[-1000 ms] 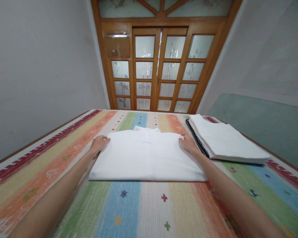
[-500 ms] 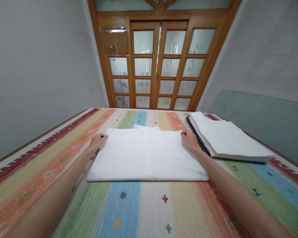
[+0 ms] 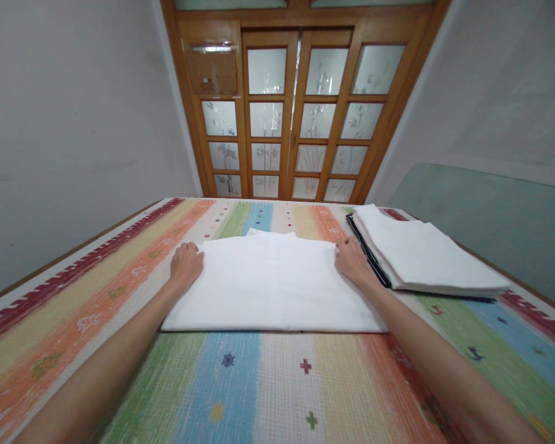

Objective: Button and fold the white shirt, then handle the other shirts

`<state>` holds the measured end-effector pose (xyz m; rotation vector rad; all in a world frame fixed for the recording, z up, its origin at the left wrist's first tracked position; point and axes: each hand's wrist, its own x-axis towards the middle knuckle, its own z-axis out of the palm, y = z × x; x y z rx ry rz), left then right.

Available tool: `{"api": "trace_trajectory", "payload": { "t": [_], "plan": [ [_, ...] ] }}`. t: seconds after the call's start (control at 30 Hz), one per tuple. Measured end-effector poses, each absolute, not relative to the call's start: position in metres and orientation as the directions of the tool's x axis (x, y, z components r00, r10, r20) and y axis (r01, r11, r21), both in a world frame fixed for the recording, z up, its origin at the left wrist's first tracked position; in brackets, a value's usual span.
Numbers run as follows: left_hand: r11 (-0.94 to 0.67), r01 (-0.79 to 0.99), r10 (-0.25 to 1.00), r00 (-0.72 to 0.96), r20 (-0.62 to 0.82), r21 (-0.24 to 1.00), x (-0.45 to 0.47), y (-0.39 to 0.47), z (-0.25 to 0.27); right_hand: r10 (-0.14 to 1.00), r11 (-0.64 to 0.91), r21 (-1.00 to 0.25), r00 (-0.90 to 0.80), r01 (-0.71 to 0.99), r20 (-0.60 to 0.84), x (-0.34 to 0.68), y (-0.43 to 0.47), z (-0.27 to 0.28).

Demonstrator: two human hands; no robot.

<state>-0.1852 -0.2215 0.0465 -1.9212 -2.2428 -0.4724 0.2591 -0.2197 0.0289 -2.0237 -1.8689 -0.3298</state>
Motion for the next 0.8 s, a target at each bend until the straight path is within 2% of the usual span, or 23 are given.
{"api": "trace_trajectory", "payload": {
  "t": [0.13, 0.23, 0.33, 0.43, 0.57, 0.67, 0.8],
  "plan": [
    [0.072, 0.996, 0.939, -0.086, 0.333, 0.053, -0.174, -0.227, 0.062, 0.898, 0.037, -0.116, 0.018, 0.993, 0.440, 0.234, -0.220, 0.047],
    [-0.103, 0.993, 0.962, 0.084, 0.262, 0.059, -0.149, -0.234, 0.066, 0.869, 0.220, -0.231, -0.083, 0.948, 0.488, 0.192, -0.231, 0.052],
    [-0.315, 0.944, 0.943, 0.300, 0.140, 0.096, -0.114, -0.254, 0.053, 0.824, 0.482, -0.300, -0.309, 0.823, 0.474, 0.145, -0.262, 0.040],
    [-0.493, 0.858, 0.870, 0.484, 0.092, 0.144, -0.089, -0.280, 0.030, 0.774, 0.627, -0.290, -0.535, 0.723, 0.339, 0.116, -0.304, 0.021],
    [-0.510, 0.852, 0.855, 0.485, 0.183, 0.123, -0.087, -0.297, 0.012, 0.743, 0.669, -0.229, -0.625, 0.707, 0.241, 0.118, -0.339, 0.009],
    [-0.494, 0.861, 0.866, 0.476, 0.151, 0.123, -0.102, -0.293, 0.014, 0.752, 0.659, -0.204, -0.626, 0.724, 0.209, 0.137, -0.344, 0.012],
    [-0.397, 0.914, 0.915, 0.387, 0.118, 0.086, -0.128, -0.284, 0.020, 0.810, 0.582, -0.161, -0.552, 0.797, 0.195, 0.169, -0.340, 0.012]
  ]
}}
